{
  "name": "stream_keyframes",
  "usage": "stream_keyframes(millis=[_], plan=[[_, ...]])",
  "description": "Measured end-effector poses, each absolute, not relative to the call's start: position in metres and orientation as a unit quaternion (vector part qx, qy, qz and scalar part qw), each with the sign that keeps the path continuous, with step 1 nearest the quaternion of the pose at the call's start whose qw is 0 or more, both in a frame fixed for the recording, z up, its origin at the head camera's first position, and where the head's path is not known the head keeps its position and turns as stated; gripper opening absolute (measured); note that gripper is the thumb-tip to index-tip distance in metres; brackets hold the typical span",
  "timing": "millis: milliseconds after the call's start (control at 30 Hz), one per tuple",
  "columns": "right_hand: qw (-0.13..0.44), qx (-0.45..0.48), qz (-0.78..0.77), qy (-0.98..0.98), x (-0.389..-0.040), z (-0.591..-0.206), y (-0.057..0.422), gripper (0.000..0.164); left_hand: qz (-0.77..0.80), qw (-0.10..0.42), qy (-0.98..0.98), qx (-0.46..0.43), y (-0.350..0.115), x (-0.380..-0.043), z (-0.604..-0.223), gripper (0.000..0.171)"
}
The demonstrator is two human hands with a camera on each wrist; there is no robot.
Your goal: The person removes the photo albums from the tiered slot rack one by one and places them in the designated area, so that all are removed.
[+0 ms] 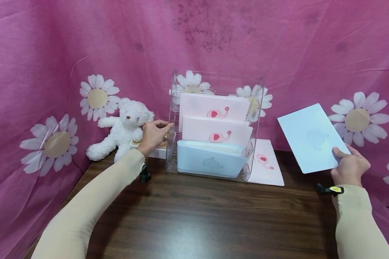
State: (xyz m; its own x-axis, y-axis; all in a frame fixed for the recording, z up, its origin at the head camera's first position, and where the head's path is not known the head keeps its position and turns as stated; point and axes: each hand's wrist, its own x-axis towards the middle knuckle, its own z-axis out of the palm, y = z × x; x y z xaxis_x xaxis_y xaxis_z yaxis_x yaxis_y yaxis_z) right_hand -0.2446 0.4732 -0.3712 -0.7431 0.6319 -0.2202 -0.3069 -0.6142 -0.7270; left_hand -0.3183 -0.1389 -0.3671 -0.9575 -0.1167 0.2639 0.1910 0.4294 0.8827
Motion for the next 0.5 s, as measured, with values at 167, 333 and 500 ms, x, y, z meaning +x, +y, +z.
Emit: stream_keyframes(millis=[167, 333, 500], plan=[[0.271, -0.258, 0.856, -0.356, -0.241, -0.385, 0.478, 0.036, -0.530, 0.147, -0.835, -0.025, -0.139, -0.320, -0.367, 0.034], [0.274, -0.272, 0.849, -0.360, -0.241, -0.398, 0.483, 0.035, -0.529, 0.146, -0.836, -0.025, -0.140, -0.320, -0.367, 0.036], [0.278, -0.290, 0.838, -0.369, -0.243, -0.411, 0.484, 0.031, -0.528, 0.148, -0.836, -0.026, -0.140, -0.320, -0.367, 0.037]])
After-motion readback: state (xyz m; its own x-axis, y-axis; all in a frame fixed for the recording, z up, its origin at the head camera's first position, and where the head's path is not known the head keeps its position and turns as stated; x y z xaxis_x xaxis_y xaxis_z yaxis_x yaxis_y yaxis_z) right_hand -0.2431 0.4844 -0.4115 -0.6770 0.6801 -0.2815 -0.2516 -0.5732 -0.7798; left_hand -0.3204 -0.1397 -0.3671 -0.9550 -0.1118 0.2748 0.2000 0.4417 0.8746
